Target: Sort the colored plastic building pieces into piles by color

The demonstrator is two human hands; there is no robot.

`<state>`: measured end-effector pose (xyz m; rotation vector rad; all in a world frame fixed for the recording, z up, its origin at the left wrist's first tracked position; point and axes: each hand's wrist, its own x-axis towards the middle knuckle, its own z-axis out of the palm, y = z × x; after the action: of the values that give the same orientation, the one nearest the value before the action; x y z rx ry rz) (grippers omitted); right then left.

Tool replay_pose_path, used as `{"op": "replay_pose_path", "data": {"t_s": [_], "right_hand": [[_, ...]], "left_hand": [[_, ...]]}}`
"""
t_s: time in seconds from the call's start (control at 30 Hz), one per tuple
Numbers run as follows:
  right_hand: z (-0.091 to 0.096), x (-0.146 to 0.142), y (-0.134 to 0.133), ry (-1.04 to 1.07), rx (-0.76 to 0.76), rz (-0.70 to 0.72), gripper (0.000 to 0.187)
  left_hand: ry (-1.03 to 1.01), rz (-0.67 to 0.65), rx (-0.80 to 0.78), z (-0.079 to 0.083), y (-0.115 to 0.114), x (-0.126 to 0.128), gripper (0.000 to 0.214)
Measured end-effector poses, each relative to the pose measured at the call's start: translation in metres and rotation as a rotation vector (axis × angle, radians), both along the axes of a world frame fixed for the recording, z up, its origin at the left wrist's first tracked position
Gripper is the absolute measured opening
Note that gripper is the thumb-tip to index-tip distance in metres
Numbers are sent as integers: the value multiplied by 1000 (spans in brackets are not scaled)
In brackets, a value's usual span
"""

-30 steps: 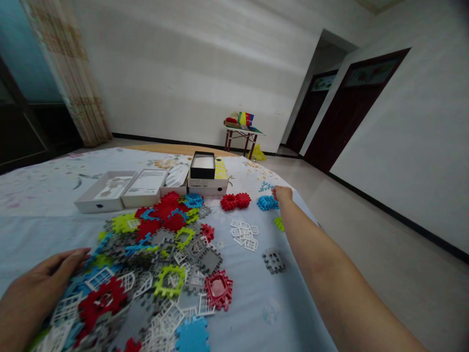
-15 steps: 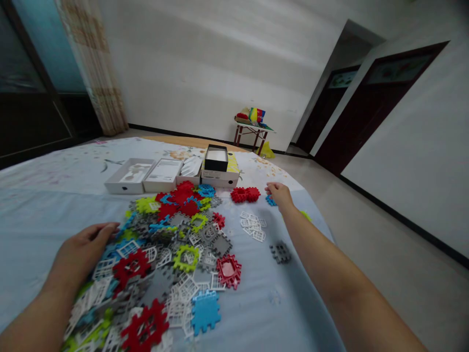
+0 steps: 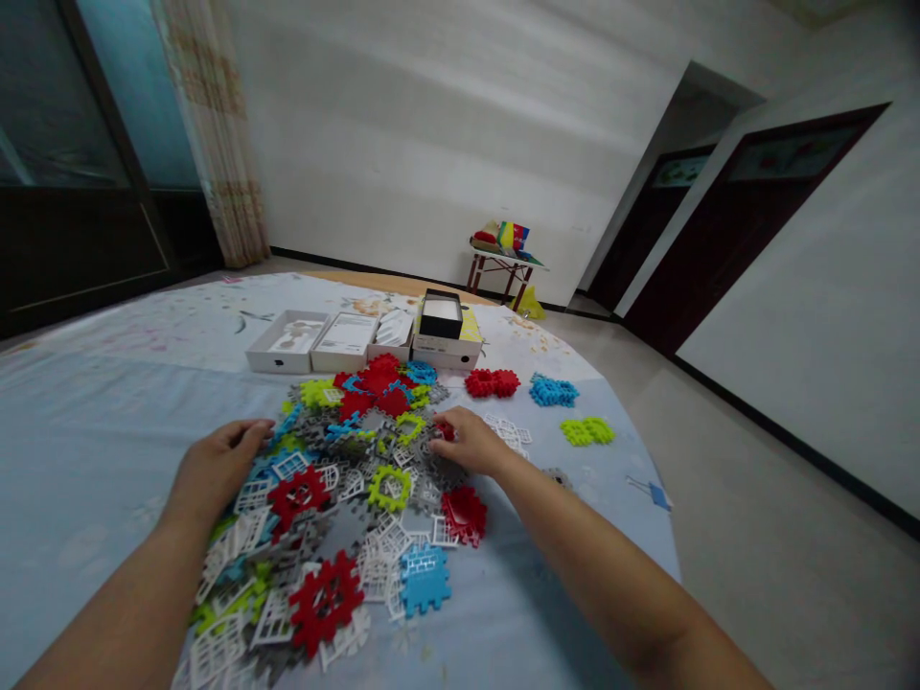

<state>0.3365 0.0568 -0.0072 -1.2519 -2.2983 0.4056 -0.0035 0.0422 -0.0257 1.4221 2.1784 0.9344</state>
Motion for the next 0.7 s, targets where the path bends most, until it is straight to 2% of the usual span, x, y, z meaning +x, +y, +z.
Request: {"op": "replay_pose_path", "data": {"t_s": [0.13, 0.33, 0.43, 0.53, 0.7], "right_hand": [[1, -6, -6, -69, 42, -10, 21], [5, 4, -18, 76, 55, -96, 9], [3, 12, -27, 113, 47, -29, 8], [-2, 19, -35, 122, -25, 37, 11], [-2, 34, -45, 175, -52, 52, 11]], "left_hand": [[-30, -4, 22, 1, -1, 2, 42], [-67, -22, 30, -2, 0, 0, 41], [-57, -23, 39, -4, 1, -1, 42], [-41, -27, 35, -5, 1, -1, 43], [2, -13, 13, -2, 1, 0, 43]]}}
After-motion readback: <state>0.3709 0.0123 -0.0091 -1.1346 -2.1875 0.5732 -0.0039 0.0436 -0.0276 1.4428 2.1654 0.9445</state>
